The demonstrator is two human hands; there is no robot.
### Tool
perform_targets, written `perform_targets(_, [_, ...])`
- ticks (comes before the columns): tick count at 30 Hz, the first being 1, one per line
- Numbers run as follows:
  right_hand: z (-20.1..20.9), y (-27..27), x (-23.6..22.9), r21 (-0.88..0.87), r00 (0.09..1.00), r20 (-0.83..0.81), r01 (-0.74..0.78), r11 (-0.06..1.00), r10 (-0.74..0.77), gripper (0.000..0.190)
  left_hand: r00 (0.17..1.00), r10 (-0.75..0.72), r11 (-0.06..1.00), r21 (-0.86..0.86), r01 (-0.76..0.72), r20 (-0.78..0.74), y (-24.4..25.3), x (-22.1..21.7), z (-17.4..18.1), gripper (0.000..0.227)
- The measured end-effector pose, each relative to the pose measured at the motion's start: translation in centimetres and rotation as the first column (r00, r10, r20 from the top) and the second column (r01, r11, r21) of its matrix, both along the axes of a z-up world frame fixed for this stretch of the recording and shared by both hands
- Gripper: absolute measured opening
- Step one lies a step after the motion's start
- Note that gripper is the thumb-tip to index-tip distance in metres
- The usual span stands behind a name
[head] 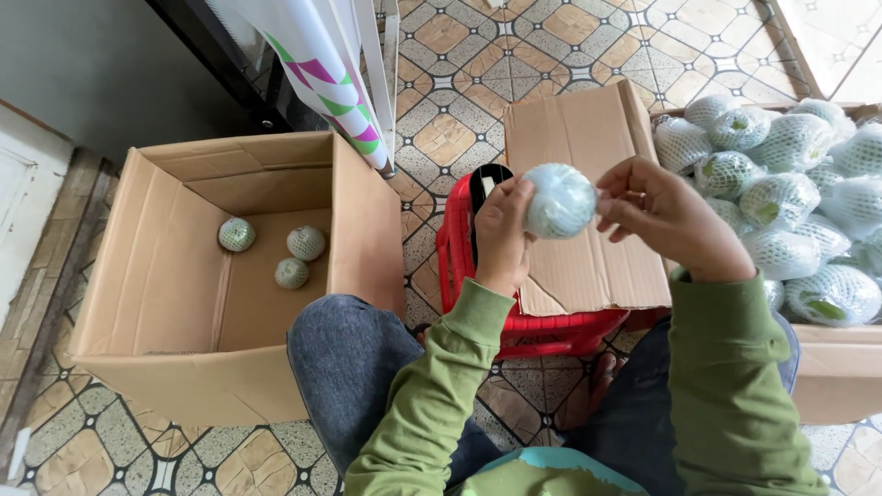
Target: The person is wrapping guavas in protective foam netting and placing them into a cardboard box, using a tape dispenser to secure the packaging.
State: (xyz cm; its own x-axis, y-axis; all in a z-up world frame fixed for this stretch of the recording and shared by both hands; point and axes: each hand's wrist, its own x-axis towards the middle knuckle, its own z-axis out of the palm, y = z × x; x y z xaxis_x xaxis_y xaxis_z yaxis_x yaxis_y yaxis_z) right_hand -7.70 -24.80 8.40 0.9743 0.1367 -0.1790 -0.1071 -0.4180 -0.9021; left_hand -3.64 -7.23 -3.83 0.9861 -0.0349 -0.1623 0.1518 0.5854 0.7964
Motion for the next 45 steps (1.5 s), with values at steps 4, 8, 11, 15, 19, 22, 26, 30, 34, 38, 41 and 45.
perform_targets(4, [-2.5, 1.2, 0.3, 0.216, 0.992, 0.118, -0.072, 0.974, 0.047, 0.073, 0.989, 0.122, 0.982, -0.138, -0.132, -0.080, -0.5, -1.2, 3.0, 0.032])
perform_targets(8, [-3.0, 0.9, 0.9, 0.218, 0.970, 0.243, -0.043, 0.975, -0.012, 0.065, 0.994, -0.085, 0.993, -0.092, 0.079, -0.066, 0.5, -1.3, 3.3, 0.037])
perform_targets(11, [-1.8, 0.3, 0.7, 0.303, 0.975, 0.221, -0.041, 0.952, -0.029, 0.054, 0.961, -0.270, 0.961, -0.046, 0.273, 0.063, 1.4, -0.3, 0.3, 0.051])
perform_targets(15, [-1.7, -0.7, 0.3, 0.354, 0.973, 0.227, -0.116, 0.928, 0.035, 0.054, 0.879, -0.385, 0.918, 0.210, 0.335, 0.280, 2.7, -1.2, 2.9, 0.091])
perform_targets(19, [-2.7, -0.1, 0.8, 0.340, 0.976, 0.216, -0.096, 0.936, 0.021, 0.052, 0.850, -0.411, 0.906, 0.253, 0.340, 0.331, 2.6, -1.9, 4.0, 0.092])
perform_targets(22, [-6.8, 0.3, 2.0, 0.482, 0.976, 0.184, 0.011, 0.876, -0.113, 0.057, 0.885, -0.316, 0.928, 0.307, 0.213, 0.342, 3.2, -0.9, 2.0, 0.076])
perform_targets(26, [-10.6, 4.5, 1.5, 0.270, 0.966, -0.038, 0.256, 0.928, -0.255, 0.024, 0.875, -0.018, 0.956, 0.266, -0.128, 0.484, 6.0, 1.9, 0.2, 0.081])
perform_targets(30, [-16.5, 8.1, 2.4, 0.026, 0.991, -0.059, 0.123, 0.992, -0.121, 0.031, 0.805, 0.269, 0.910, 0.133, -0.392, 0.529, 5.9, 4.0, -3.9, 0.085])
perform_targets(34, [-16.5, 10.4, 2.6, 0.116, 0.979, -0.077, 0.195, 0.974, -0.187, 0.028, 0.800, 0.285, 0.927, 0.062, -0.371, 0.528, 4.3, 4.5, -6.8, 0.089])
perform_targets(38, [-15.8, 11.2, 2.2, 0.177, 0.957, -0.047, 0.290, 0.940, -0.287, 0.022, 0.787, 0.294, 0.922, 0.058, -0.384, 0.543, 3.5, 4.2, -6.1, 0.079])
perform_targets(41, [-15.7, 10.8, 1.4, 0.138, 0.958, 0.049, 0.274, 0.952, -0.283, 0.021, 0.776, 0.337, 0.906, 0.041, -0.422, 0.533, 2.9, 4.1, -5.8, 0.072])
perform_targets(45, [-13.5, 10.5, -0.4, 0.041, 0.966, 0.163, 0.196, 0.980, -0.200, 0.024, 0.777, 0.357, 0.889, 0.067, -0.453, 0.518, 2.7, 4.3, -5.5, 0.074])
